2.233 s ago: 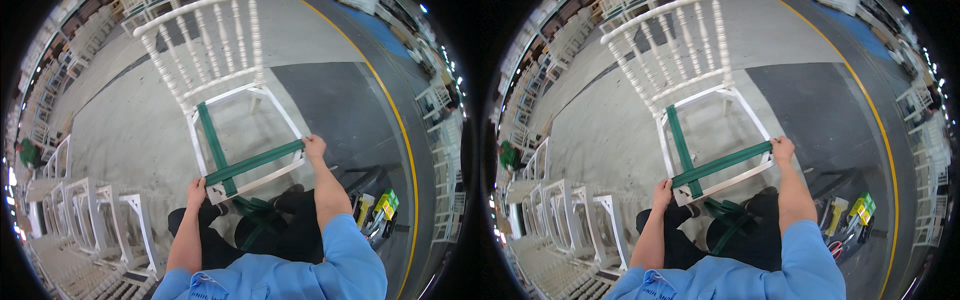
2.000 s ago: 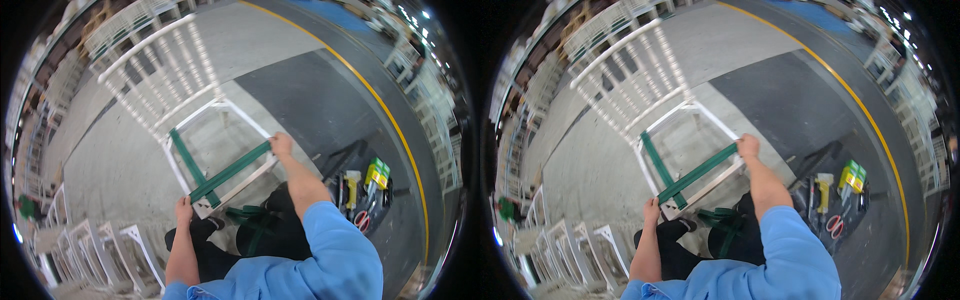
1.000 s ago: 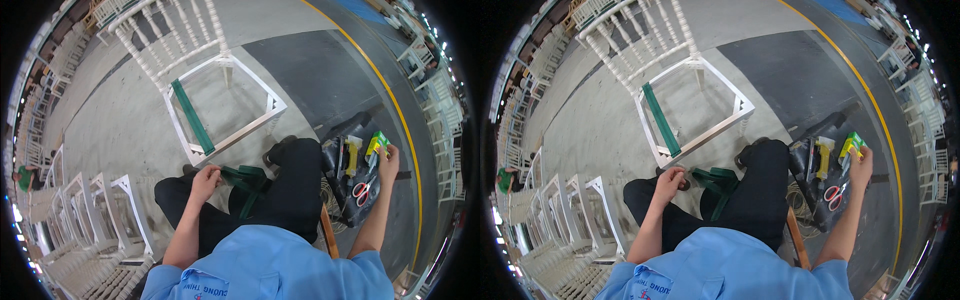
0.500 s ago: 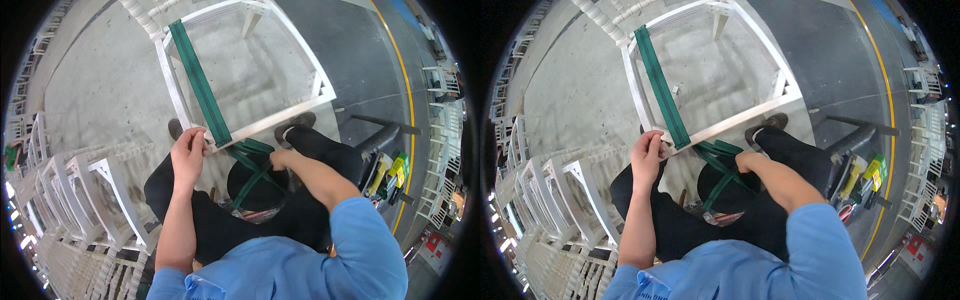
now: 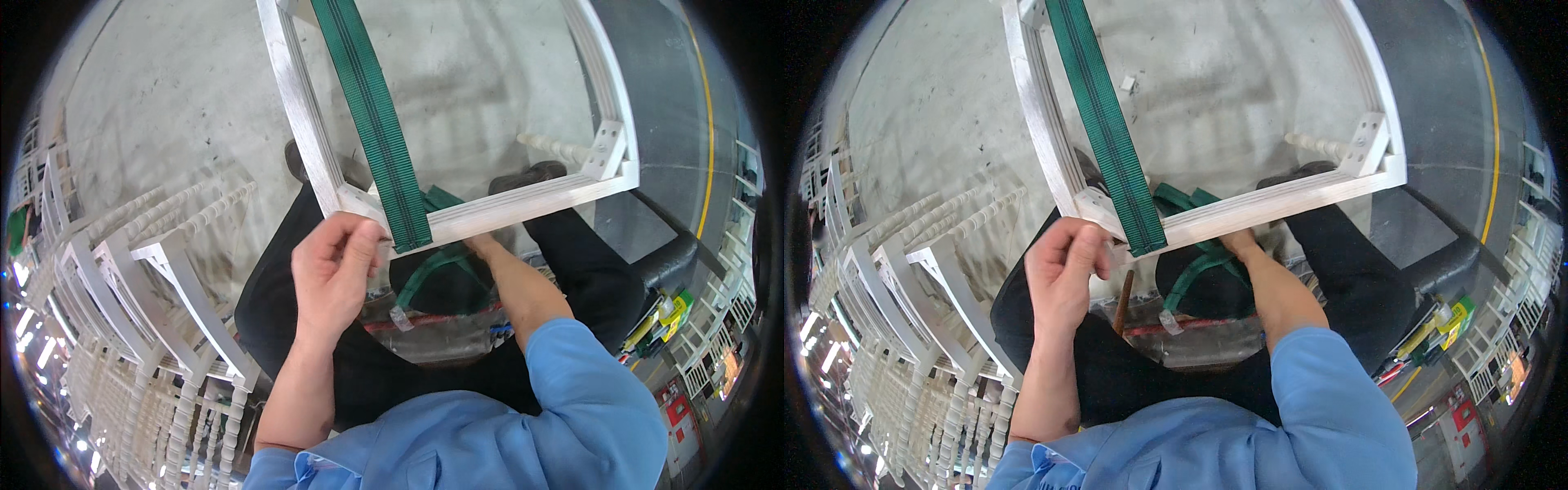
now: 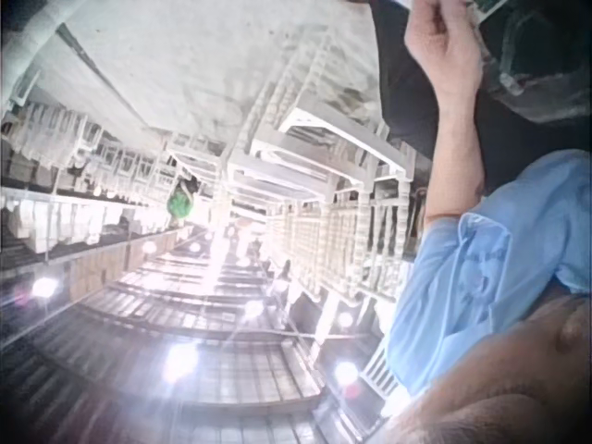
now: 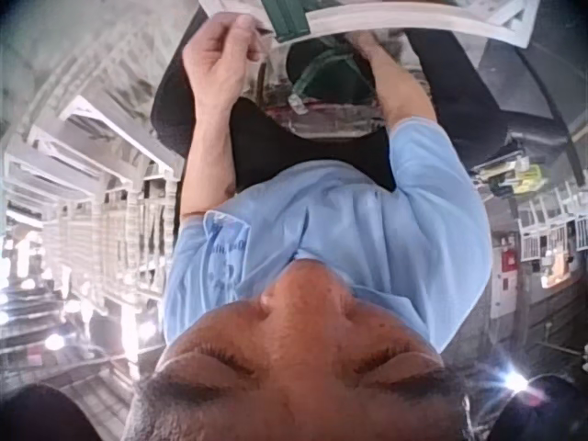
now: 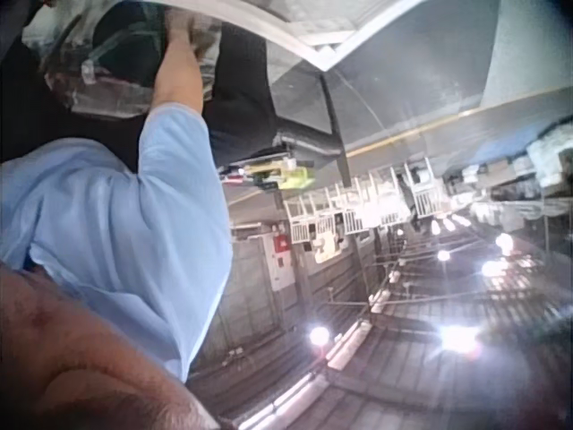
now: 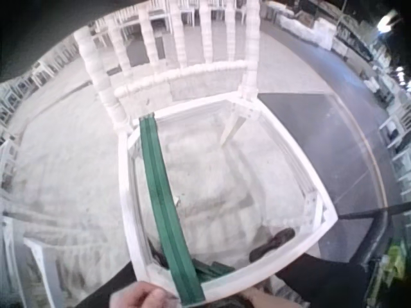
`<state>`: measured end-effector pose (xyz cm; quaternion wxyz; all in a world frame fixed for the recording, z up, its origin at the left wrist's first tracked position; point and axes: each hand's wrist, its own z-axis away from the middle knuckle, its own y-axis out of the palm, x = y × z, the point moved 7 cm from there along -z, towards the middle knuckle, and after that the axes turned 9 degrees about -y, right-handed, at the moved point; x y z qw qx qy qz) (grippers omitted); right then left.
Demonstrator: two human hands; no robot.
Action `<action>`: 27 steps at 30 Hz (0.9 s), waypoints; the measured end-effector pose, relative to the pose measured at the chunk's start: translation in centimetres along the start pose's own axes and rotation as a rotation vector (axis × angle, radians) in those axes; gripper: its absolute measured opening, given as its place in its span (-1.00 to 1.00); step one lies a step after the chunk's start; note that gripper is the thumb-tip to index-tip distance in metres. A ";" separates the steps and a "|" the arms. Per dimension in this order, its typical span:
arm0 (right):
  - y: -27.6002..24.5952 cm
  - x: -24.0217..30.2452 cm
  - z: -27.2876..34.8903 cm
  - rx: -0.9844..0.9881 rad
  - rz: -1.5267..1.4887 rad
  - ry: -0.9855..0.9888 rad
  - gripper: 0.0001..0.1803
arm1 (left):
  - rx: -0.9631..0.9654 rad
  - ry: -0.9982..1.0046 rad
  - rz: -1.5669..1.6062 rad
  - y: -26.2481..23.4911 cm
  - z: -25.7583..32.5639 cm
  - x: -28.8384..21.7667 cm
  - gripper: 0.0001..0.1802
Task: The person attaches green webbing strips to a white wooden chair frame. They position each strip across the seat frame, secure it with a staple gun, and trim excess material with scissors. The process is repeated for multiple parallel strips.
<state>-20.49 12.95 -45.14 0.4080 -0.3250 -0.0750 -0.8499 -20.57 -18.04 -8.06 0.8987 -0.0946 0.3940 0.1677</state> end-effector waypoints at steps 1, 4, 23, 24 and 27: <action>0.1 1.3 1.2 0.032 -0.017 0.047 -0.39 | 0.097 -0.024 0.014 0.8 -0.3 0.3 -0.77; 1.7 12.1 7.0 0.306 -0.015 0.267 -0.35 | 0.364 -0.158 -0.067 2.8 0.7 2.8 -0.82; -12.4 35.0 26.5 -0.414 0.638 -0.971 -0.52 | 0.724 0.003 -0.138 11.4 17.5 8.5 -0.71; -11.3 35.5 25.7 -0.376 0.917 -0.951 -0.50 | 0.716 -0.034 -0.007 10.8 18.5 8.7 -0.69; -7.1 35.0 22.7 -0.238 1.253 -0.876 -0.55 | 0.691 -0.051 0.298 9.8 22.4 6.8 -0.62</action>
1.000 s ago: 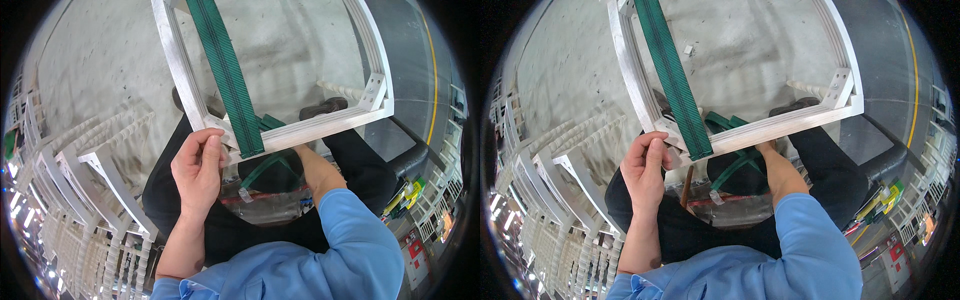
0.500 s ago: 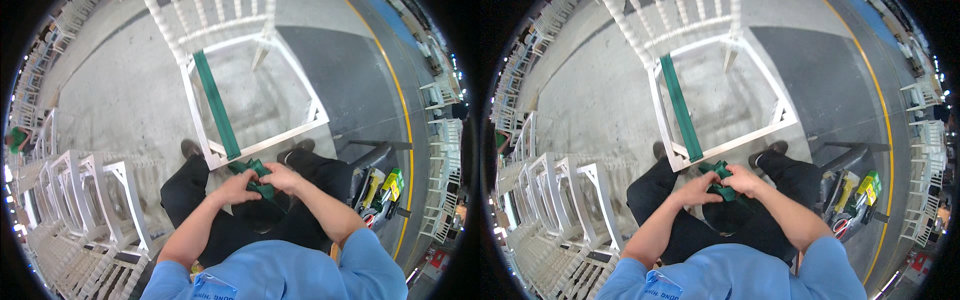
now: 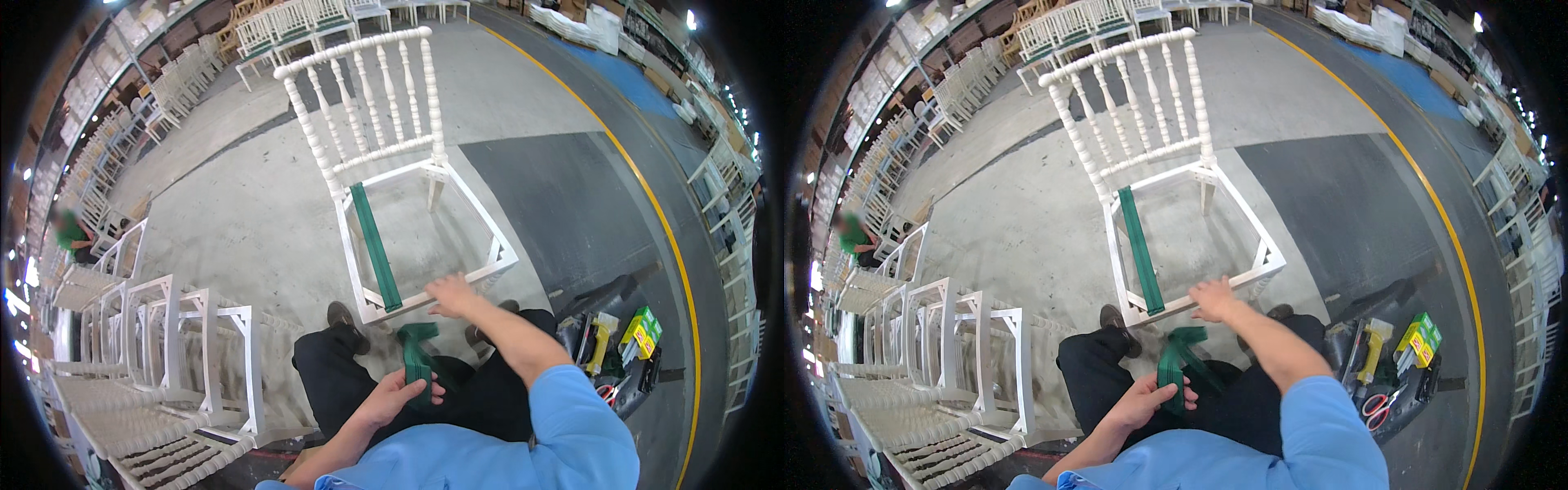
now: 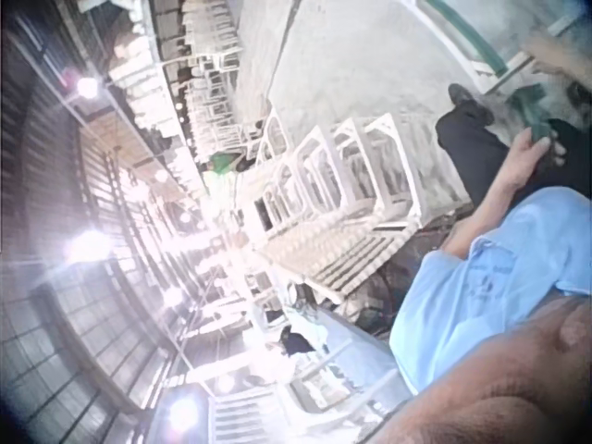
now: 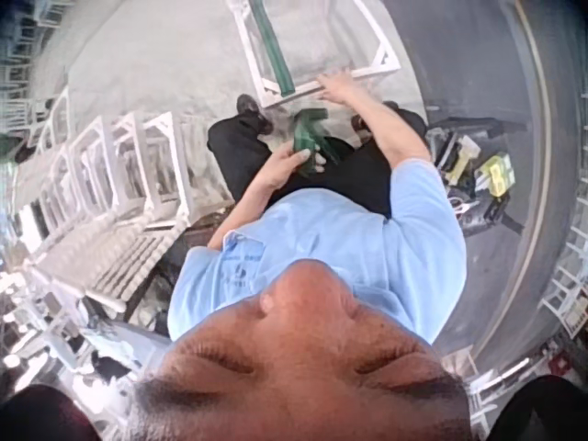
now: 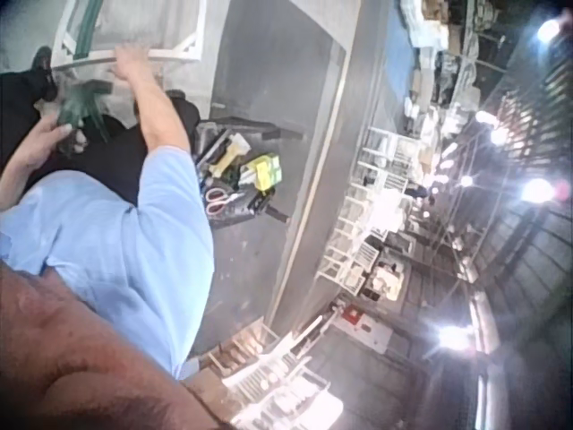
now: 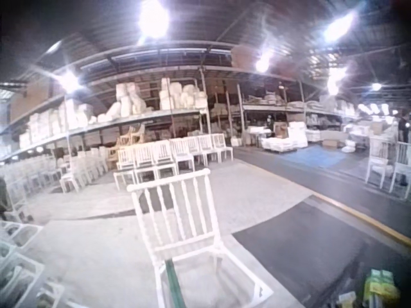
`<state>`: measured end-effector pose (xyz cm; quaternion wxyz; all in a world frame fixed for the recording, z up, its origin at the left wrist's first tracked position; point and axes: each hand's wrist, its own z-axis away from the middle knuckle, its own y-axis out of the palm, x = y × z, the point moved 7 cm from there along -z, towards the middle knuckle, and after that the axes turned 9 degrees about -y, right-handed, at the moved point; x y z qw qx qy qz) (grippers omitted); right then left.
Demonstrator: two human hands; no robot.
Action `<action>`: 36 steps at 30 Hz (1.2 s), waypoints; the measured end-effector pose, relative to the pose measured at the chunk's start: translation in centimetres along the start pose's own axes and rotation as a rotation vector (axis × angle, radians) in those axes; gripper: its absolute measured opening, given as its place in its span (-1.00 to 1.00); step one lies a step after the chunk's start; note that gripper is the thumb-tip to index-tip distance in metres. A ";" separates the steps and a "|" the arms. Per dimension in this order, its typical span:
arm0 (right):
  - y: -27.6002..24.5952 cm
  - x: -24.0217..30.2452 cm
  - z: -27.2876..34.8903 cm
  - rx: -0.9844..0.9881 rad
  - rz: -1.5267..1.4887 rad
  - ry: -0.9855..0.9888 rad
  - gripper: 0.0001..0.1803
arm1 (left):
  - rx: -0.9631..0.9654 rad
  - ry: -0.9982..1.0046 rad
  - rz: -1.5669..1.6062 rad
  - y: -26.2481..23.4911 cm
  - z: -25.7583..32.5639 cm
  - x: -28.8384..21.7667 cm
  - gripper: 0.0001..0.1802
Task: The person attaches green webbing strips to a white wooden chair frame. They position each strip across the seat frame, secure it with a staple gun, and trim excess material with scissors. The process is repeated for multiple parallel strips.
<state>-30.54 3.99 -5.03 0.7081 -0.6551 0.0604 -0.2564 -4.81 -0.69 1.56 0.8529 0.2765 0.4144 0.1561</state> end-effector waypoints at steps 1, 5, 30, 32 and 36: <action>1.2 0.7 -0.6 0.050 0.011 -0.008 -0.58 | 0.018 0.025 0.047 1.1 0.7 -0.8 -0.59; 3.6 3.1 -1.9 -0.031 -0.023 -0.055 -0.68 | 0.074 0.085 0.225 3.9 2.5 -2.6 -0.52; -7.9 10.0 21.3 -0.051 -1.796 0.016 -0.58 | -0.192 0.332 0.420 7.0 -2.6 -13.2 -0.49; -9.5 9.1 24.0 -0.140 -1.825 0.093 -0.54 | -0.243 0.395 0.437 5.7 -3.0 -13.7 -0.49; -14.3 6.4 28.8 -0.377 -1.877 0.120 -0.48 | -0.274 0.271 0.416 5.2 -3.7 -10.6 -0.53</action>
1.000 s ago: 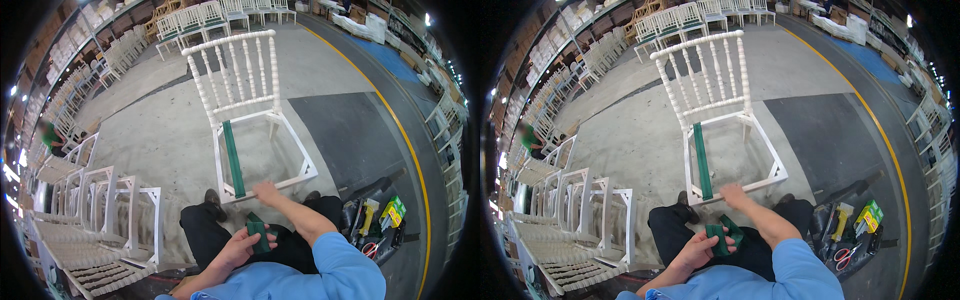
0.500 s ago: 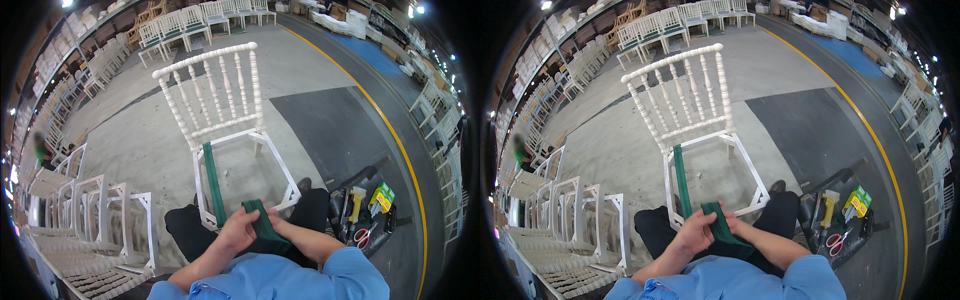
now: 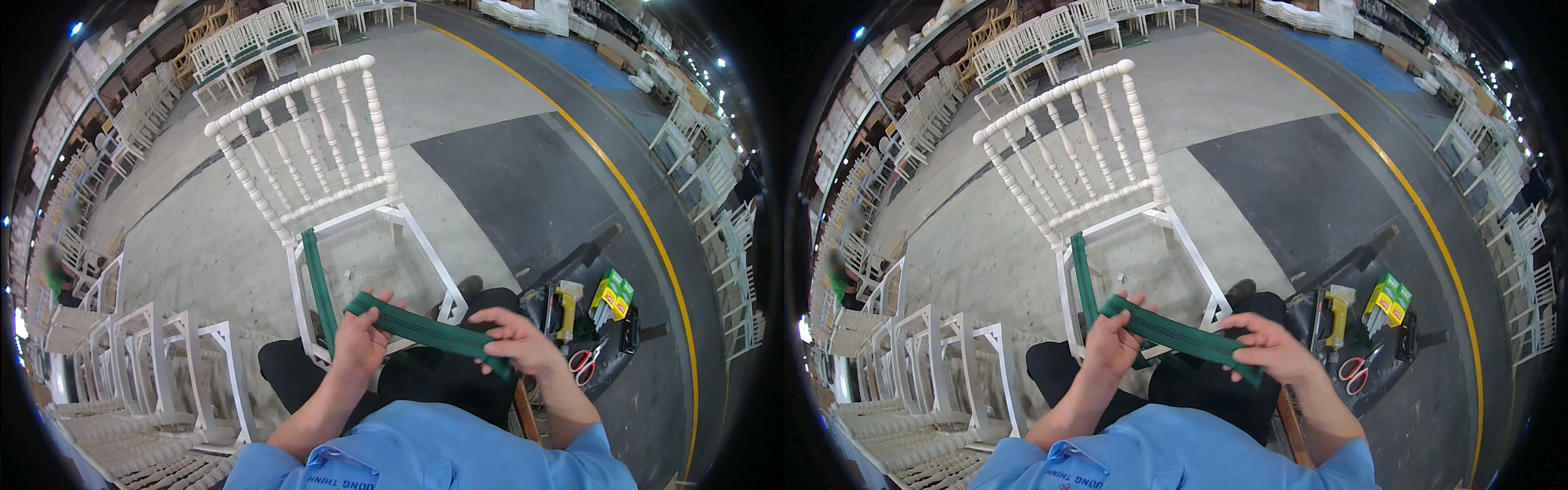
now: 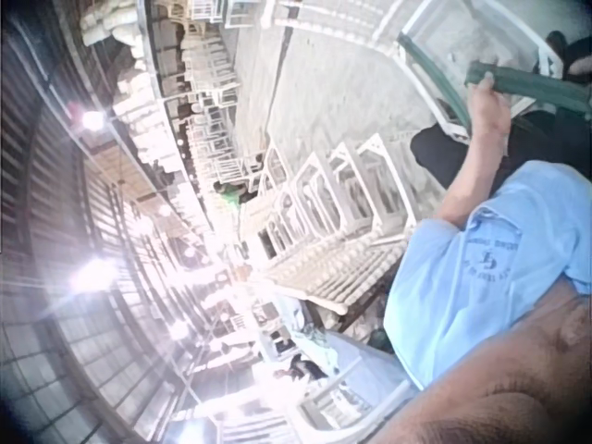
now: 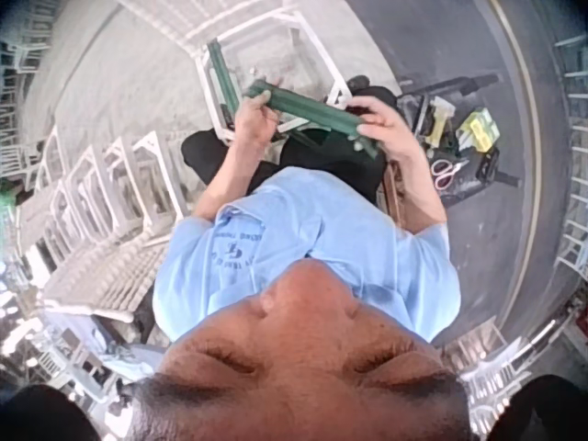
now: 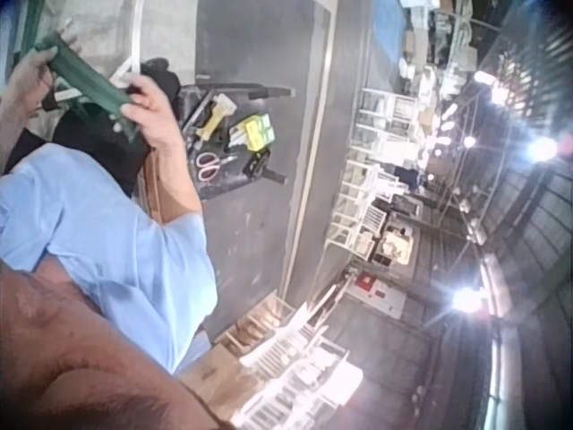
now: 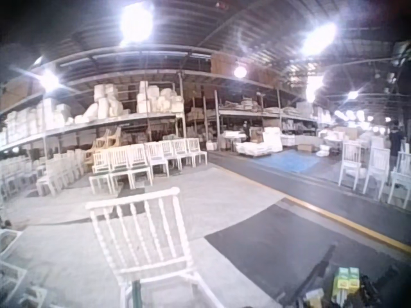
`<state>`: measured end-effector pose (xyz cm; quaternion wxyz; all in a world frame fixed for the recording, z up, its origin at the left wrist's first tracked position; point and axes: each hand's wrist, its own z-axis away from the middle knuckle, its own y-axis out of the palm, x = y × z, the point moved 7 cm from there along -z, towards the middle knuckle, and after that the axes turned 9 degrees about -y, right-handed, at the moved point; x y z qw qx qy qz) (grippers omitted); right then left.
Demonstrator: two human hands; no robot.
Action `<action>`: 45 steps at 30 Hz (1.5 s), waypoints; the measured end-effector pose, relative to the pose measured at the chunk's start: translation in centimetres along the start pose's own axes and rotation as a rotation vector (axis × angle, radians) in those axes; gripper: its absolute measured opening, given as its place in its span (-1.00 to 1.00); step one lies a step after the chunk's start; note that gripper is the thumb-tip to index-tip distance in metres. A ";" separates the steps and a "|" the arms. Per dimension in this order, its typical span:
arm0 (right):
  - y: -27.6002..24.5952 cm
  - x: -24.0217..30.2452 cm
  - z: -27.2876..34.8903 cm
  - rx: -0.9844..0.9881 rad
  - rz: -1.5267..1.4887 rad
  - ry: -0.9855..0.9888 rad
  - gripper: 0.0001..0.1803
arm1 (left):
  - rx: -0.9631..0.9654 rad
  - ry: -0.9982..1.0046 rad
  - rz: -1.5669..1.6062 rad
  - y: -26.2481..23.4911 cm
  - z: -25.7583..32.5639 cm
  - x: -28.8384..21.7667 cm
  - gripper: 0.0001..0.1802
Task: The person attaches green webbing strips to a white wooden chair frame. They position each strip across the seat frame, secure it with a staple gun, and trim excess material with scissors. The process is repeated for multiple parallel strips.
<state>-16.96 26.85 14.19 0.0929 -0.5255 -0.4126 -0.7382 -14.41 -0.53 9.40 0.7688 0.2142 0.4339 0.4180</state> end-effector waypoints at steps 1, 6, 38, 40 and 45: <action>-0.2 1.7 0.5 -0.010 -0.072 -0.053 -0.49 | -0.005 -0.073 -0.019 -0.5 0.0 1.8 -0.54; 1.1 6.1 -0.2 0.145 -0.345 -0.287 -0.40 | 0.282 -0.772 -0.487 -1.2 4.1 11.8 -0.58; 3.7 -0.8 -10.6 -0.215 0.977 -0.601 -0.84 | 0.062 -0.029 -0.479 0.1 -2.6 1.2 -0.85; 3.9 -0.7 -10.8 -0.213 1.019 -0.602 -0.82 | 0.043 0.016 -0.557 -0.1 -2.6 0.9 -0.86; 3.5 -0.8 -11.5 -0.209 1.080 -0.590 -0.85 | -0.059 0.207 -0.748 1.0 -1.7 -0.2 -0.84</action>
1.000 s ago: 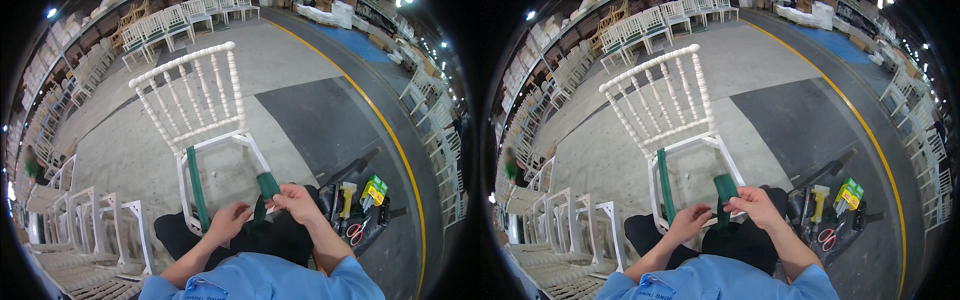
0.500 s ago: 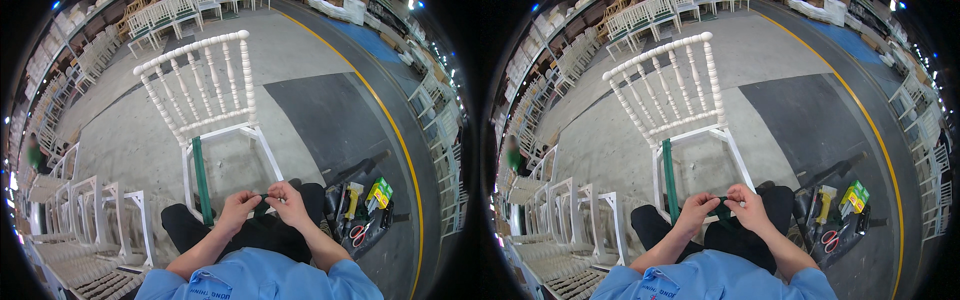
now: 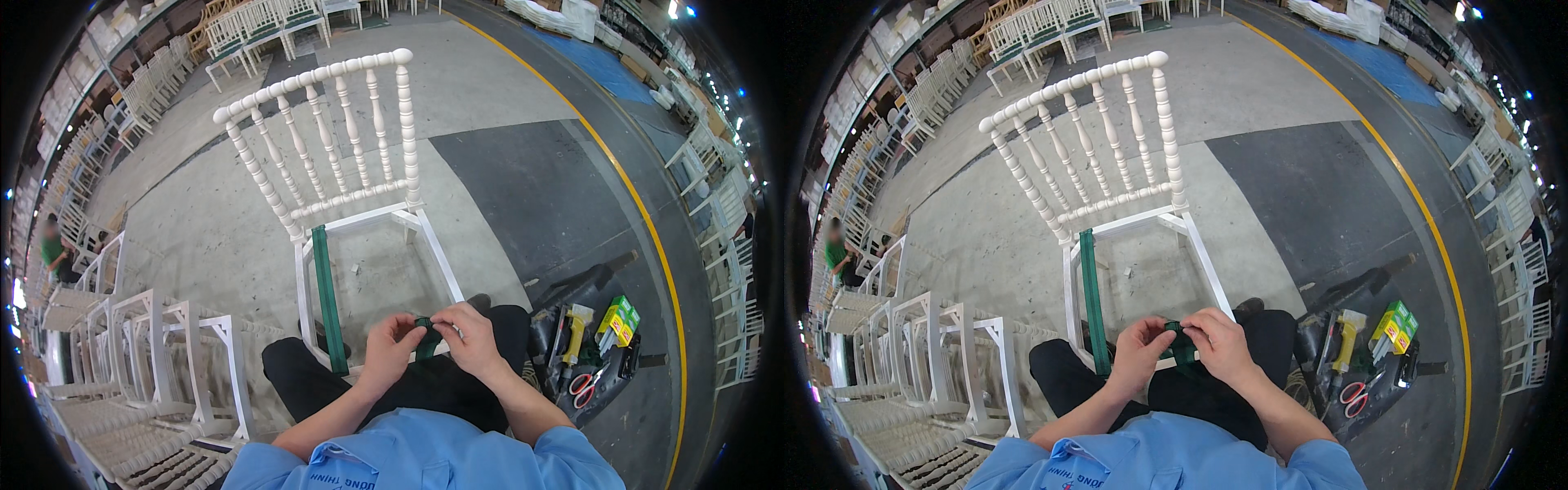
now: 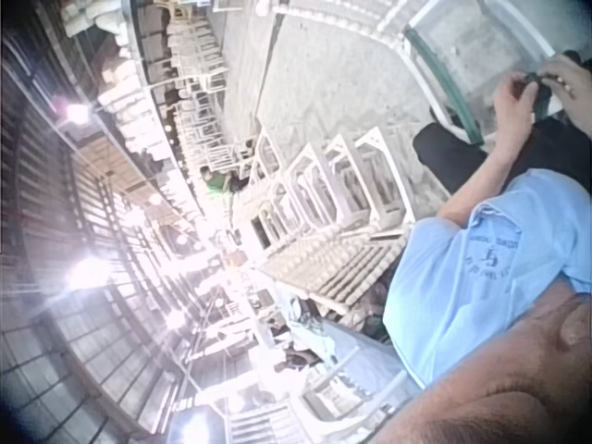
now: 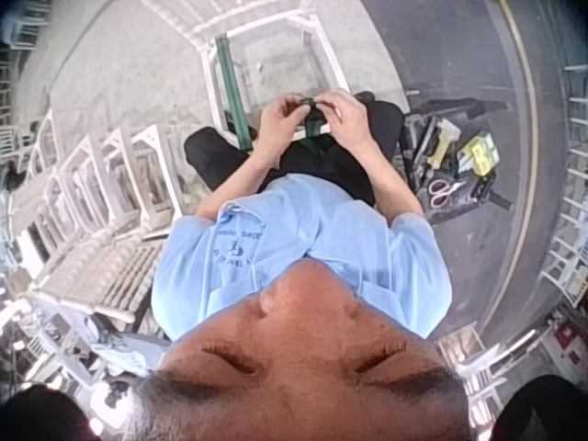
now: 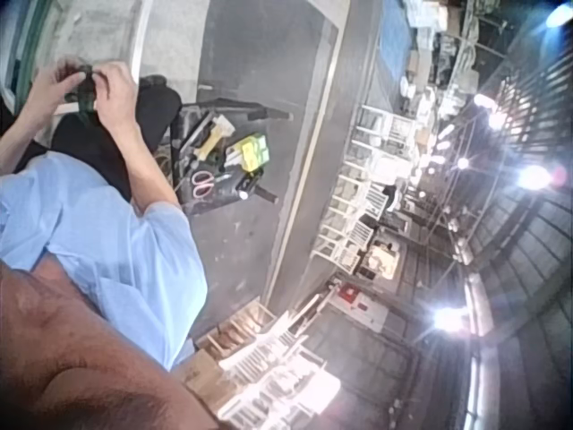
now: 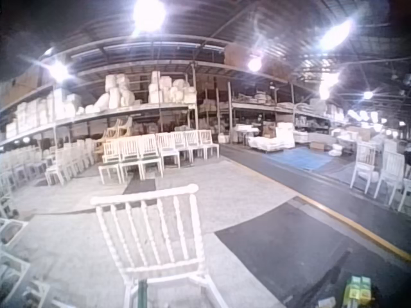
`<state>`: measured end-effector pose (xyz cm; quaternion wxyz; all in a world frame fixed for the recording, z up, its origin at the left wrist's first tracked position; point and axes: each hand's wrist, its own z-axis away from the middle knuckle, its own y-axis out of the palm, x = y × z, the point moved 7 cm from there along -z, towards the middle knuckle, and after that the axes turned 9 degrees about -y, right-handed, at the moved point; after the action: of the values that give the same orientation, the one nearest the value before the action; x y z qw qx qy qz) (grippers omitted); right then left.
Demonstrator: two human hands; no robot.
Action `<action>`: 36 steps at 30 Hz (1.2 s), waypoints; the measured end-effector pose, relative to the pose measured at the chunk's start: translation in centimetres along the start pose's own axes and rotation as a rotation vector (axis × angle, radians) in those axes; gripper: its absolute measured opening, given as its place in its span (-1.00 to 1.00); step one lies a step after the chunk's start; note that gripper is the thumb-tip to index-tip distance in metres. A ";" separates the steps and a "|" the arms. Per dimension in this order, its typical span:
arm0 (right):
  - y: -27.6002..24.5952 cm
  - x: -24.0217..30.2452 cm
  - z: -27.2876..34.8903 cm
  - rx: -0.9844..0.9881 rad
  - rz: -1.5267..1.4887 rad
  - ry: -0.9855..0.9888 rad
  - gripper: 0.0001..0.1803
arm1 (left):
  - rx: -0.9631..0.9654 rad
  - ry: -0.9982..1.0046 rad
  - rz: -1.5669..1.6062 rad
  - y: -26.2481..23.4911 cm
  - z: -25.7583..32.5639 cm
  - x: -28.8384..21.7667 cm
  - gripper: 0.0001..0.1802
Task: The person attaches green webbing strips to a white wooden chair frame. They position each strip across the seat frame, secure it with a staple gun, and trim excess material with scissors. The process is repeated for multiple parallel strips.
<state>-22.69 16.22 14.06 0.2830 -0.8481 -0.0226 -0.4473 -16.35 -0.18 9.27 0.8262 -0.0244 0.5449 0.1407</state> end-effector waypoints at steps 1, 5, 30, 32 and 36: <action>0.1 -0.2 -0.2 0.011 0.012 0.008 -0.86 | -0.098 0.093 -0.151 0.0 0.7 -1.5 -0.82; 0.9 -1.0 -1.5 0.117 0.045 0.025 -0.87 | -0.308 0.681 -0.723 0.2 1.4 -5.2 -0.76; 8.5 -24.0 -7.1 0.201 0.078 0.452 -0.41 | -0.490 0.082 -0.672 -7.2 -40.5 -0.2 -0.78; 10.2 -24.8 -11.1 0.253 0.110 0.402 -0.42 | -0.565 0.088 -0.725 -7.4 -40.5 0.1 -0.78; 12.1 -27.1 -17.8 0.233 0.356 0.208 -0.39 | -0.614 0.158 -0.730 -5.9 -40.7 -0.3 -0.79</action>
<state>-48.66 2.99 -4.58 0.4541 -0.7498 0.1052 -0.4697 -51.31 -13.80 -7.65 0.7324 -0.4675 0.4951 -0.0065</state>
